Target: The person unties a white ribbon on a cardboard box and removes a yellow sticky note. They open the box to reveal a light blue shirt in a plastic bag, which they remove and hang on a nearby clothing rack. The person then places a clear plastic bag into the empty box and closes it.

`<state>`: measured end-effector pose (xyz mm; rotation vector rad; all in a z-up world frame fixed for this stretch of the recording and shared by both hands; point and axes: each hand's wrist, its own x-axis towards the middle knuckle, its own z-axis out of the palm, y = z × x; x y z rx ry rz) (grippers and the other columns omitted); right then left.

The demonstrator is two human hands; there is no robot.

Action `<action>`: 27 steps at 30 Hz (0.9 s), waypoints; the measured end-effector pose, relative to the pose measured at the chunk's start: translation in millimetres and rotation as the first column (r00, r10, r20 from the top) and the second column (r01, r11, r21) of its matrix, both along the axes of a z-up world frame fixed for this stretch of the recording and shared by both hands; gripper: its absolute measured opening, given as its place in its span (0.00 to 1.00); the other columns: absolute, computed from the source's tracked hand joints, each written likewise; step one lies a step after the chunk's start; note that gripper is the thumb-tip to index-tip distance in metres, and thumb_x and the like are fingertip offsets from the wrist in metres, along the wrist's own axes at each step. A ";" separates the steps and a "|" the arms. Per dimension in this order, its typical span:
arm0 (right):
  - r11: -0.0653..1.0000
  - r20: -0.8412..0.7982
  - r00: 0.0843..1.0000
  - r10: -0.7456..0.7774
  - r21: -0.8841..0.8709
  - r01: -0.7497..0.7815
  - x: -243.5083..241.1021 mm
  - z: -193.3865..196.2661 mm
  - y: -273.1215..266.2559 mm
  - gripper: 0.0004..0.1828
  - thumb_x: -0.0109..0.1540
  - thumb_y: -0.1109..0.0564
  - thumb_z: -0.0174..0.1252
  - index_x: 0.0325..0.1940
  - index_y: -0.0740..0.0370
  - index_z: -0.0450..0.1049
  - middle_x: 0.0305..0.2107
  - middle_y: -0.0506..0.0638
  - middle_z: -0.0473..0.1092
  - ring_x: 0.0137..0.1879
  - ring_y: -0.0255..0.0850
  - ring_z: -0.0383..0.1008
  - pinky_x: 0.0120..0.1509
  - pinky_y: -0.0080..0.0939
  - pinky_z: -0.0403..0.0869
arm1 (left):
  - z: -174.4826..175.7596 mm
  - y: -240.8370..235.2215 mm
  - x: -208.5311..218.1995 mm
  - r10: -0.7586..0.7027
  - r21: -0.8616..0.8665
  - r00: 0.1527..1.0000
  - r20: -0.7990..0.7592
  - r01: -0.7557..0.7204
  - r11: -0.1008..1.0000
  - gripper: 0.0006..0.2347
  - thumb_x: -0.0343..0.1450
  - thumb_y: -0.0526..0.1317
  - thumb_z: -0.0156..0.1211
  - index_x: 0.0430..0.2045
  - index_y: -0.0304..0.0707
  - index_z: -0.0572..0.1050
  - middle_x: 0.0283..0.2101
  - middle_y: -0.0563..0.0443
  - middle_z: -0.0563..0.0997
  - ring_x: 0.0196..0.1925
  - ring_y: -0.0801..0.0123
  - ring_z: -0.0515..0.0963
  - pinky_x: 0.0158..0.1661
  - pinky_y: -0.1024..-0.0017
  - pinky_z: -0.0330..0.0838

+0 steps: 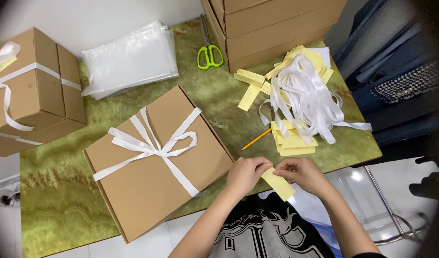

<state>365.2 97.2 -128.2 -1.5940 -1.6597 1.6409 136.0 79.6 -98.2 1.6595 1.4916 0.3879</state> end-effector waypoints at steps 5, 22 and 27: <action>0.861 -0.136 0.862 -0.489 -0.236 0.451 12.8 -38.4 3.0 0.13 0.64 0.64 0.65 0.50 0.78 0.78 0.29 0.67 0.78 0.31 0.51 0.82 0.39 0.45 0.83 | 43.6 -0.5 -13.1 0.116 0.042 0.978 0.173 -0.125 0.991 0.10 0.79 0.40 0.55 0.51 0.54 0.82 0.43 0.53 0.89 0.46 0.59 0.88 0.48 0.62 0.83; 0.709 0.033 0.708 -0.705 0.015 0.705 20.0 -115.6 33.4 0.22 0.67 0.46 0.68 0.29 0.66 0.78 0.13 0.59 0.70 0.13 0.44 0.71 0.18 0.42 0.72 | 18.4 -34.8 -76.0 0.375 0.045 0.881 0.287 -0.404 0.914 0.10 0.79 0.40 0.54 0.47 0.51 0.84 0.39 0.52 0.90 0.38 0.63 0.90 0.42 0.64 0.84; 0.838 -0.006 0.846 -0.534 0.127 0.530 -36.1 -74.6 25.9 0.21 0.70 0.50 0.63 0.28 0.67 0.79 0.13 0.58 0.67 0.16 0.41 0.66 0.23 0.39 0.69 | 9.4 -53.2 -122.0 0.642 0.107 0.722 0.257 -0.682 0.724 0.08 0.77 0.40 0.59 0.44 0.52 0.85 0.34 0.54 0.89 0.34 0.65 0.88 0.37 0.70 0.82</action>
